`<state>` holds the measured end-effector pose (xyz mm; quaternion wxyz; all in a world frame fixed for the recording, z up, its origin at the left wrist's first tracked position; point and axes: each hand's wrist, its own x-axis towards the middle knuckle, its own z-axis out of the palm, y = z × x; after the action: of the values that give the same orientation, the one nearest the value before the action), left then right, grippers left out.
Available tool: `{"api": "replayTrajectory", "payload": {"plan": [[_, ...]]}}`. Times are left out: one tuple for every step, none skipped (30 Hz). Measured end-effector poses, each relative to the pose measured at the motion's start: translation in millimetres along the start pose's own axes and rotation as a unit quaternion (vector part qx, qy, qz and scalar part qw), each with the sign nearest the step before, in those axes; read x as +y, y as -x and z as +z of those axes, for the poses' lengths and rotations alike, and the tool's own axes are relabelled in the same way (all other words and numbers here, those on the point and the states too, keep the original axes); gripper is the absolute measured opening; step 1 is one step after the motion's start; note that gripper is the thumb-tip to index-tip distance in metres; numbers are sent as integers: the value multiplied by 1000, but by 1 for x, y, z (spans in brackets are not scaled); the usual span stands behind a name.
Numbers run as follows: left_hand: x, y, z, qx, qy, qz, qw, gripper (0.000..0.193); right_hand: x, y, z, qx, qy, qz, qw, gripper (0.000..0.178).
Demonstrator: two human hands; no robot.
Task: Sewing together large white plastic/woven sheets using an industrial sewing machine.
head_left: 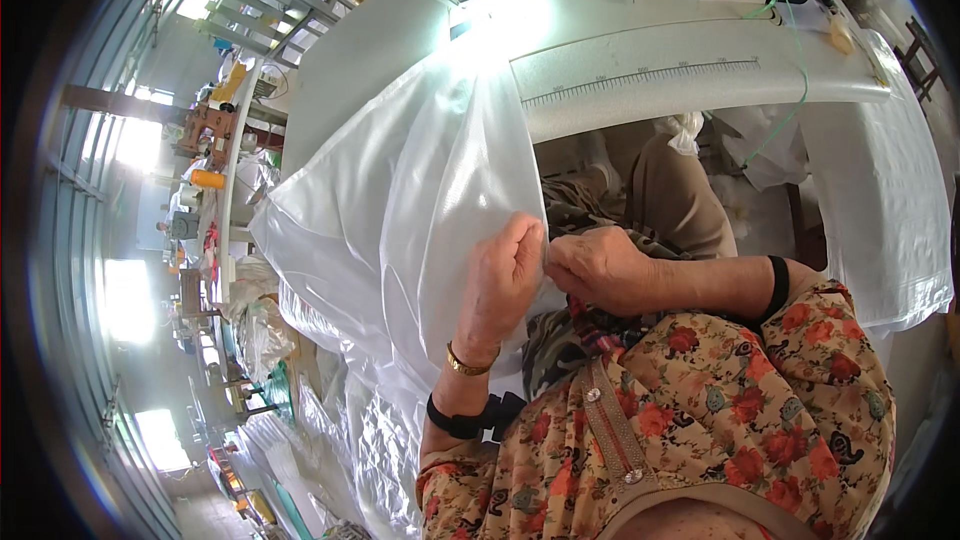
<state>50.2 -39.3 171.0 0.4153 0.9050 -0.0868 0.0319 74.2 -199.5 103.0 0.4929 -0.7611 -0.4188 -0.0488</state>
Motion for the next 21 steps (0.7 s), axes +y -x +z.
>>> {"api": "replayTrajectory", "payload": {"plan": [[-1,1,0,-1,0,-2,1000,12,-1,1,0,-17,26,-19,999,12],[-2,1,-1,-23,25,-33,999,13,0,0,2,-19,24,-17,999,12],[-2,2,-2,-43,48,-63,996,14,4,-2,2,-10,28,-70,997,12],[-7,2,-2,-42,49,-66,996,14,6,-4,2,-1,30,-122,992,13],[-17,3,-3,-39,36,-58,997,14,9,-7,-3,-3,28,-122,992,13],[-22,3,-4,-36,23,-46,998,15,11,-14,-14,-105,39,-160,981,14],[-24,1,-6,-37,22,-46,998,15,16,-21,-22,-203,50,-195,958,15],[-25,2,-7,-24,31,-41,998,15,23,-31,-26,-131,50,-196,970,18],[-27,-1,-7,-12,42,-33,998,15,30,-43,-31,-59,53,-195,978,21],[-20,-2,-8,-15,38,-25,999,15,25,-53,-48,-31,144,-130,981,23],[-10,-4,-11,-32,25,-39,998,14,32,-62,-55,-23,148,-131,980,23],[-7,-8,-15,-52,14,-59,997,13,45,-74,-57,-14,218,-140,966,22],[-7,-13,-20,-55,13,-56,997,13,55,-83,-57,-7,287,-149,946,22],[-7,-18,-24,-88,-3,-34,996,13,61,-91,-59,-3,290,-146,946,22],[-10,-25,-27,-121,-17,-12,992,12,68,-97,-60,-40,273,-131,952,20],[-13,-30,-36,-122,-20,-10,992,12,71,-100,-60,-75,252,-120,957,17],[-17,-41,-47,-69,-20,16,997,13,73,-100,-61,-71,254,-119,957,17],[-21,-52,-61,-13,-22,42,999,16,74,-99,-58,-39,186,-120,974,19],[-25,-70,-71,78,-187,90,975,19,76,-96,-57,-9,120,-119,986,22],[-30,-87,-80,167,-344,136,914,24,80,-93,-55,-5,123,-119,985,22],[-42,-102,-81,165,-341,145,914,24,87,-88,-57,15,102,-125,987,21]]}}
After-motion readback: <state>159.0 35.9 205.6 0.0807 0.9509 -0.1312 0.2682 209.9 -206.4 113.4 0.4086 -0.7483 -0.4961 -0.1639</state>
